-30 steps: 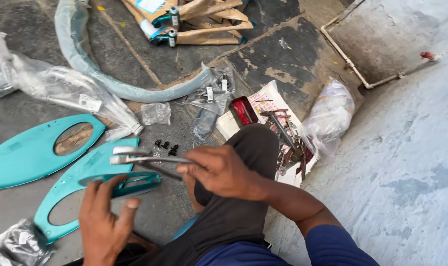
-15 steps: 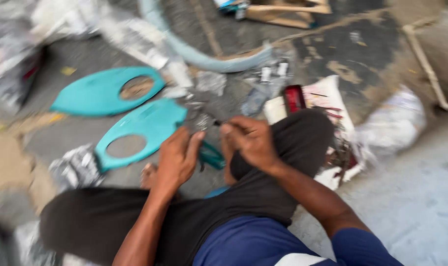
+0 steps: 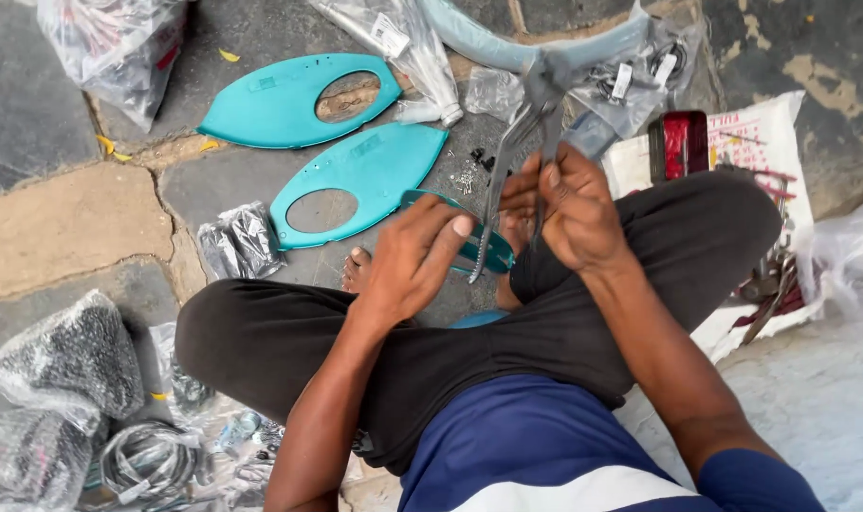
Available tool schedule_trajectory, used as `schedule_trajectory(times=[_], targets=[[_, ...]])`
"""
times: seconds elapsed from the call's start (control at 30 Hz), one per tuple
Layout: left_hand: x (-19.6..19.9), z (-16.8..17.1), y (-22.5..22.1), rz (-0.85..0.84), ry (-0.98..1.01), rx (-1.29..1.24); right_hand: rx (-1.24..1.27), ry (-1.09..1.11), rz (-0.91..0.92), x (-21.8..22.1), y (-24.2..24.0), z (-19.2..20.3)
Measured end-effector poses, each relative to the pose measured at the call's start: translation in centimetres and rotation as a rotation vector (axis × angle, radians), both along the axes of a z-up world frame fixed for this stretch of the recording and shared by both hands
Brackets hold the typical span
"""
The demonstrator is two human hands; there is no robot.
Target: Assembling a teal plastic bicycle chainguard using screws and tools.
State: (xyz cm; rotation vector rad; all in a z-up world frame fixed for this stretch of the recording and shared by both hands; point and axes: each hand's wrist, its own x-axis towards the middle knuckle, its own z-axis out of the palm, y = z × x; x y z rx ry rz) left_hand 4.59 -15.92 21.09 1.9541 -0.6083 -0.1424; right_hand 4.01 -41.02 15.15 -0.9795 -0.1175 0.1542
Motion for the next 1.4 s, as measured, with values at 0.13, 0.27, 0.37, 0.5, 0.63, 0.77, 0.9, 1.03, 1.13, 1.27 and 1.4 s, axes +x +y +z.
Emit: schedule_trajectory(times=[0.13, 0.27, 0.37, 0.5, 0.63, 0.77, 0.9, 1.03, 1.13, 1.27, 1.4], targets=[[0.0, 0.0, 0.3, -0.029, 0.022, 0.011, 0.225, 0.159, -0.005, 0.2, -1.2, 1.3], [0.2, -0.7, 0.1, 0.082, -0.004, -0.015, 0.793, 0.223, 0.416, 0.2, -0.9, -1.1], [0.5, -1.9, 0.5, 0.178, 0.028, -0.061, 0.713, 0.332, 0.311, -1.8, 0.6, -3.6], [0.8, -2.8, 1.5, 0.323, 0.125, -0.1, 0.405, 0.596, 0.146, -1.9, 3.8, 5.2], [0.9, -2.9, 2.3, 0.358, 0.172, -0.167, 0.56, 0.437, 0.358, -4.2, 0.8, 3.9], [1.4, -3.2, 2.9, 0.387, 0.159, -0.216, 0.499, 0.594, 0.436, -7.2, -1.9, 1.2], [1.5, -3.9, 3.1, 0.436, 0.162, -0.203, 0.098, 0.596, 0.561, -8.8, -2.0, 1.3], [1.7, -4.5, 3.0, 0.45, 0.108, -0.215, -0.01, 0.613, 0.747, -8.4, -2.4, 1.5], [1.7, -4.8, 3.2, 0.407, 0.039, -0.226, -0.16, 0.643, 0.821, -6.3, -0.8, 4.2], [2.0, -5.1, 3.1, 0.387, 0.031, -0.272, -0.521, 0.711, 0.806, -4.4, 0.5, 5.8], [2.0, -5.6, 3.3, 0.381, 0.053, -0.299, -0.83, 0.845, 0.752, -3.2, 2.5, 7.4]])
